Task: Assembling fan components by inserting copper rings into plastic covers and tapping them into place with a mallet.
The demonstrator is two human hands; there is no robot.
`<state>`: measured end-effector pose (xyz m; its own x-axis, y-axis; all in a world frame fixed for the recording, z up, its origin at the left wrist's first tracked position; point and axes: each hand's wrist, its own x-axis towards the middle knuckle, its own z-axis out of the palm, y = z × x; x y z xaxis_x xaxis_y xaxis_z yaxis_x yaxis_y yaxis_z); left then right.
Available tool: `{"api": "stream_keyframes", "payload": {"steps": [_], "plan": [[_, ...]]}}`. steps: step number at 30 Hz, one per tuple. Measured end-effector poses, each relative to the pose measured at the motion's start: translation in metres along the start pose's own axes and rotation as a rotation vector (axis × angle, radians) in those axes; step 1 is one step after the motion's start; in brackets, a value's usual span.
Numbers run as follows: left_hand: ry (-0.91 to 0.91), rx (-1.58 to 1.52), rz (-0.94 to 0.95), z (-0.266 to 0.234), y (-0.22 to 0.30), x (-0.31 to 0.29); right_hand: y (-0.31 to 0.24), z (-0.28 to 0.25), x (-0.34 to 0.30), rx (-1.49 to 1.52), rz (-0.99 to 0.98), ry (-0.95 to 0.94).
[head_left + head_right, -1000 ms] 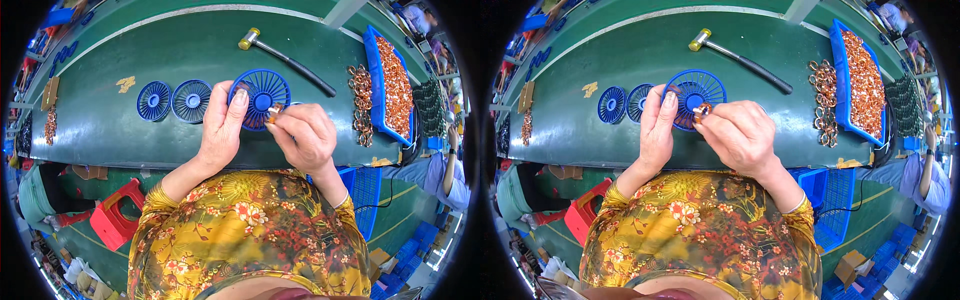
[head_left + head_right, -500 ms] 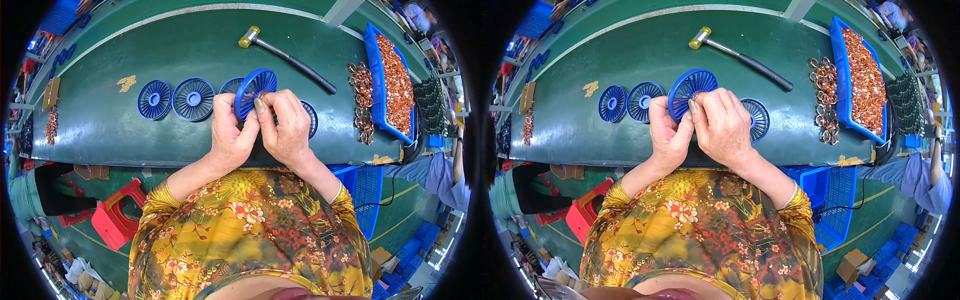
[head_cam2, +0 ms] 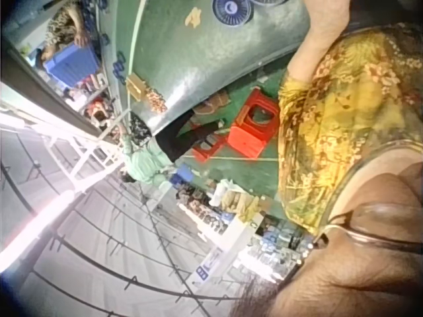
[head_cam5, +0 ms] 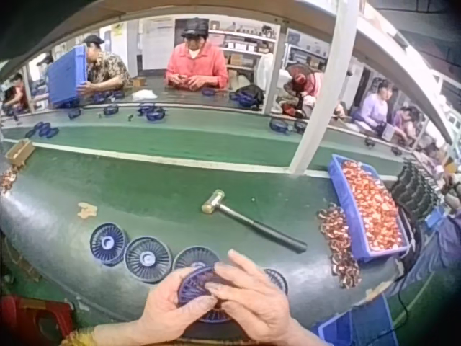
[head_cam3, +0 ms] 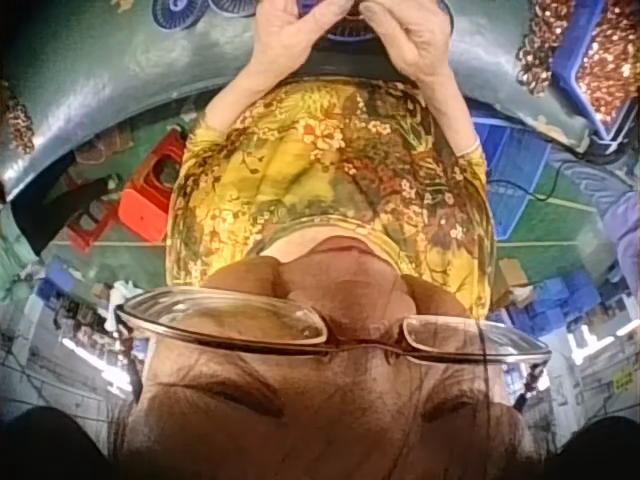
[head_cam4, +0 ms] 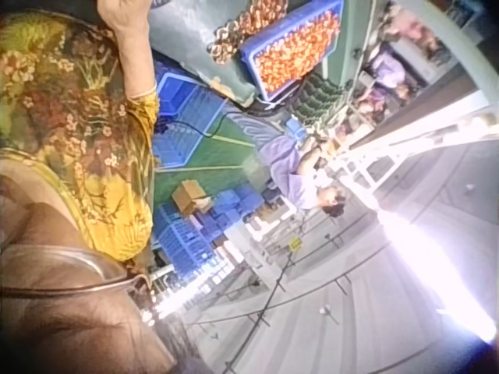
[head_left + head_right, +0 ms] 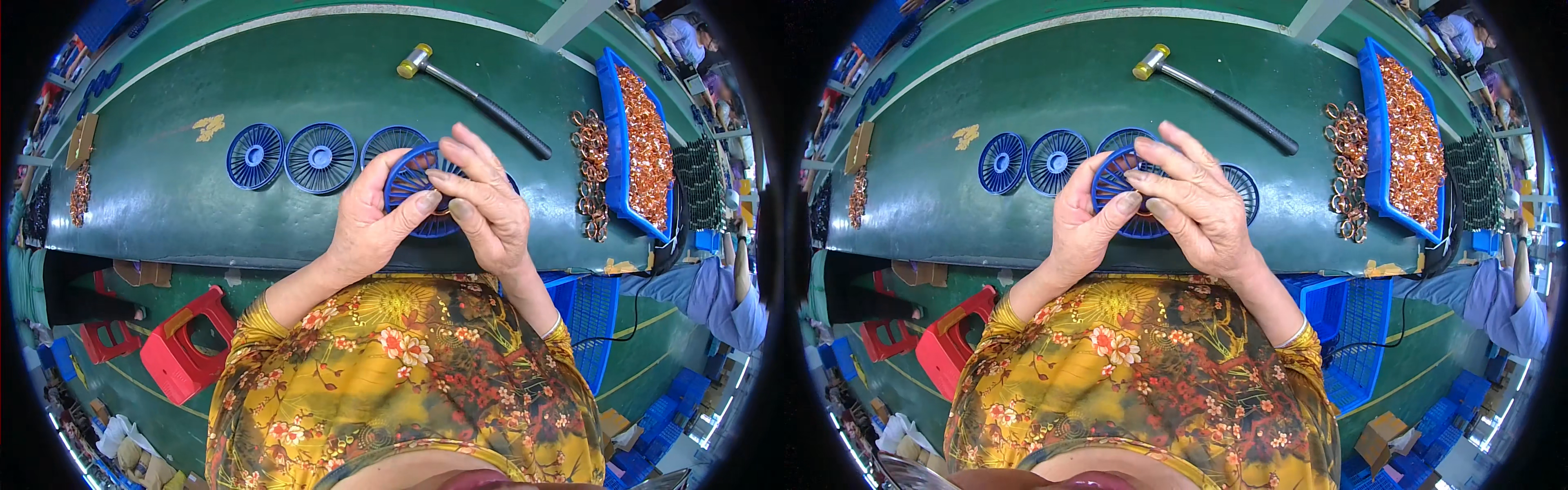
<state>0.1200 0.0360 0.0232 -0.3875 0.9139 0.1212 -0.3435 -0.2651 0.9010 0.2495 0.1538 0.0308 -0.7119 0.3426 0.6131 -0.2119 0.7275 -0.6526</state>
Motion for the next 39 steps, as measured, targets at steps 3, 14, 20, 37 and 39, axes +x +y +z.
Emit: {"api": "stream_keyframes", "payload": {"steps": [3, 14, 20, 37, 39], "plan": [[0.005, 0.233, 0.113, 0.0, 0.002, 0.001, -0.012, 0.013, -0.001, 0.268, 0.205, 0.187], [0.013, 0.632, 0.327, -0.003, -0.001, 0.0, -0.011, 0.009, 0.0, 0.628, 0.521, 0.114], [0.119, 0.154, 0.008, 0.002, -0.008, 0.006, 0.002, 0.011, 0.005, 0.016, 0.287, 0.135], [-0.001, 0.048, -0.122, -0.003, 0.002, -0.002, 0.006, -0.002, 0.005, -0.259, -0.028, -0.088], [-0.025, 0.064, -0.176, -0.004, 0.001, -0.001, 0.012, 0.0, 0.003, -0.137, -0.028, -0.111]]}}
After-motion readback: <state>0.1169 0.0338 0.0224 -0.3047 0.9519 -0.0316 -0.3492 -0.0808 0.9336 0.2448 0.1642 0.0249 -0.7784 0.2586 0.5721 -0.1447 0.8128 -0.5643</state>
